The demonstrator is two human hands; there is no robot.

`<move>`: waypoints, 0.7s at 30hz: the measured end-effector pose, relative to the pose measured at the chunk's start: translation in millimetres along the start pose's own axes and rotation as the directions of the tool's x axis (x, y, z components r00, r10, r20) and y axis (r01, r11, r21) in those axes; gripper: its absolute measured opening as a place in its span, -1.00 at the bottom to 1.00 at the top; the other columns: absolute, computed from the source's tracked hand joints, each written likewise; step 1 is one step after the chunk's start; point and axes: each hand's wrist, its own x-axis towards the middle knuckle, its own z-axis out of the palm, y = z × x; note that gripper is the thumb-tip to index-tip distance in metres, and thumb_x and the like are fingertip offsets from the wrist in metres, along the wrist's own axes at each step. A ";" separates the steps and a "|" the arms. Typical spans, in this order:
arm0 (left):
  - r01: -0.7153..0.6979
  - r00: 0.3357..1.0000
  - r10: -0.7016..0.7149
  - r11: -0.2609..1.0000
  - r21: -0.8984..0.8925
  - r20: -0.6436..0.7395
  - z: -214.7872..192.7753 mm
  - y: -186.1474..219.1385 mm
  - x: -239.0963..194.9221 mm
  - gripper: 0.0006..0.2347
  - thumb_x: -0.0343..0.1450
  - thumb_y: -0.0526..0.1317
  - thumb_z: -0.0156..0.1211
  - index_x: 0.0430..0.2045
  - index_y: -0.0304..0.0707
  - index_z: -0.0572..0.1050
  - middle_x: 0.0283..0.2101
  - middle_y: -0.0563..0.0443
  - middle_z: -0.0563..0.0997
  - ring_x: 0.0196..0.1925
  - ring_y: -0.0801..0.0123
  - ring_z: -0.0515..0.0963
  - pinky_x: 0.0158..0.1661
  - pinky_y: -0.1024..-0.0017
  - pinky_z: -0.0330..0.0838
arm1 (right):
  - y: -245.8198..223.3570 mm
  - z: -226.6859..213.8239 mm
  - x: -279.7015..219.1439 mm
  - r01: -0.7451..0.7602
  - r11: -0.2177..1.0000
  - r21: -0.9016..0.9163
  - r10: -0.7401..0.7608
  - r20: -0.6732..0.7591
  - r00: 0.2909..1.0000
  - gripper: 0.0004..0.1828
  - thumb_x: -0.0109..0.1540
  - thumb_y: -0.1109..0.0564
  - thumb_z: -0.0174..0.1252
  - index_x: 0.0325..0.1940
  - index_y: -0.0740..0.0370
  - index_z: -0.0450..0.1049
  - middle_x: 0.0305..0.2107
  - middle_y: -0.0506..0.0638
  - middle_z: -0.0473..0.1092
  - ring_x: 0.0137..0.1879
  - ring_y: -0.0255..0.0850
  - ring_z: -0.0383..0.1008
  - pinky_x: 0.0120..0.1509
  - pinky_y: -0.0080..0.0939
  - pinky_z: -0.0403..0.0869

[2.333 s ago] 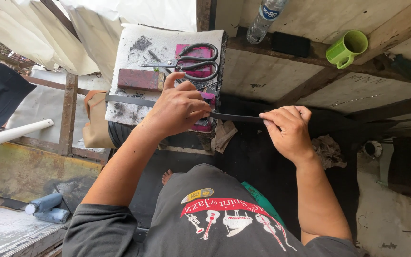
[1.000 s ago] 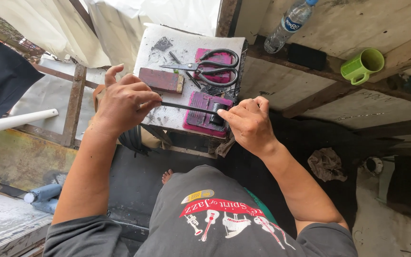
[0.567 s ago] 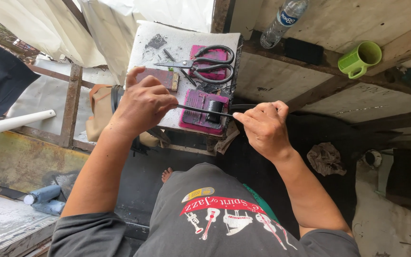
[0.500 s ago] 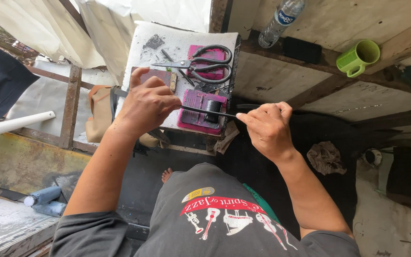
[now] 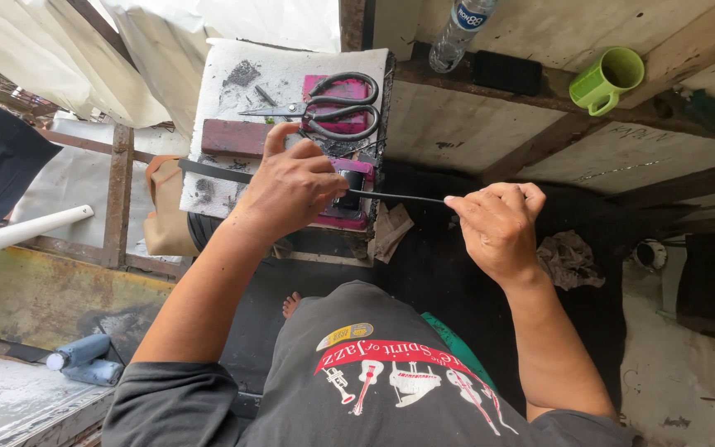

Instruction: Applying edge paint to a leather strip using a roller applicator and hanging it to dry with clothespins.

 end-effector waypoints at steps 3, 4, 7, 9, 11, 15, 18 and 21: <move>-0.012 1.000 0.012 1.000 -0.010 -0.002 6.4 3.1 4.7 -0.96 0.33 -0.19 0.46 -0.45 0.08 0.69 -0.46 0.21 0.64 -0.17 0.42 0.50 0.34 -0.08 -0.03 | 7.0 3.2 -7.2 -0.036 0.999 0.007 0.036 0.005 0.999 -0.82 0.31 0.30 0.22 -0.17 0.03 0.64 -0.43 -0.17 0.45 -0.08 -0.21 0.37 0.27 0.06 0.15; -0.016 1.000 0.016 1.000 -0.013 0.002 8.6 3.9 6.2 -0.96 0.33 -0.19 0.46 -0.45 0.08 0.69 -0.46 0.20 0.63 -0.17 0.42 0.49 0.35 -0.08 -0.04 | 9.7 5.2 -9.8 -0.057 0.998 0.017 0.057 0.008 0.998 -0.84 0.32 0.28 0.22 -0.16 0.04 0.64 -0.42 -0.17 0.46 -0.08 -0.21 0.38 0.28 0.06 0.15; -0.005 1.000 0.005 0.999 -0.044 0.015 9.3 8.4 11.1 -0.96 0.33 -0.16 0.47 -0.43 0.09 0.70 -0.44 0.21 0.64 -0.17 0.43 0.50 0.33 -0.08 -0.05 | 17.2 9.3 -12.8 -0.132 0.988 0.082 0.129 0.034 0.991 -0.87 0.33 0.25 0.20 -0.14 0.06 0.62 -0.39 -0.15 0.48 -0.07 -0.19 0.44 0.30 0.04 0.16; 0.008 1.000 -0.007 0.998 -0.061 0.017 6.0 12.6 14.9 -0.95 0.32 -0.16 0.48 -0.43 0.09 0.71 -0.44 0.21 0.65 -0.17 0.43 0.51 0.33 -0.09 -0.05 | 20.7 7.0 -12.3 -0.177 0.974 0.142 0.169 0.069 0.983 -0.87 0.33 0.24 0.19 -0.12 0.05 0.61 -0.36 -0.15 0.50 -0.08 -0.19 0.47 0.29 -0.01 0.18; 0.021 1.000 -0.020 0.997 -0.078 0.020 3.6 14.7 18.1 -0.95 0.32 -0.16 0.48 -0.43 0.10 0.71 -0.44 0.21 0.66 -0.17 0.44 0.52 0.33 -0.09 -0.05 | 23.9 6.2 -12.4 -0.223 0.954 0.199 0.205 0.107 0.973 -0.86 0.33 0.23 0.18 -0.11 0.05 0.60 -0.33 -0.14 0.52 -0.09 -0.19 0.50 0.28 -0.06 0.21; -0.003 1.000 0.006 0.994 -0.108 0.025 -3.2 15.4 24.9 -0.94 0.32 -0.17 0.47 -0.42 0.08 0.71 -0.45 0.20 0.65 -0.17 0.41 0.52 0.32 -0.10 -0.02 | 24.1 7.5 -3.3 -0.250 0.916 0.314 0.211 0.154 0.965 -0.82 0.31 0.24 0.12 -0.11 0.09 0.62 -0.31 -0.12 0.53 -0.07 -0.17 0.54 0.21 -0.12 0.25; -0.022 0.999 0.026 0.991 -0.128 0.026 -3.0 17.8 29.6 -0.95 0.32 -0.18 0.46 -0.42 0.04 0.71 -0.45 0.18 0.64 -0.19 0.38 0.52 0.31 -0.11 -0.02 | 11.7 14.3 10.8 -0.242 0.874 0.421 0.185 0.170 0.968 -0.80 0.32 0.22 0.08 -0.10 0.13 0.62 -0.31 -0.06 0.54 -0.06 -0.13 0.56 0.21 -0.15 0.27; -0.025 1.000 0.027 0.991 -0.135 0.013 1.7 20.9 32.3 -0.95 0.32 -0.16 0.46 -0.43 0.03 0.71 -0.45 0.17 0.65 -0.20 0.37 0.51 0.30 -0.11 -0.02 | -7.3 20.6 31.5 -0.200 0.845 0.496 0.135 0.164 0.977 -0.80 0.32 0.18 0.09 -0.08 0.13 0.62 -0.32 -0.07 0.52 -0.09 -0.15 0.56 0.21 -0.19 0.25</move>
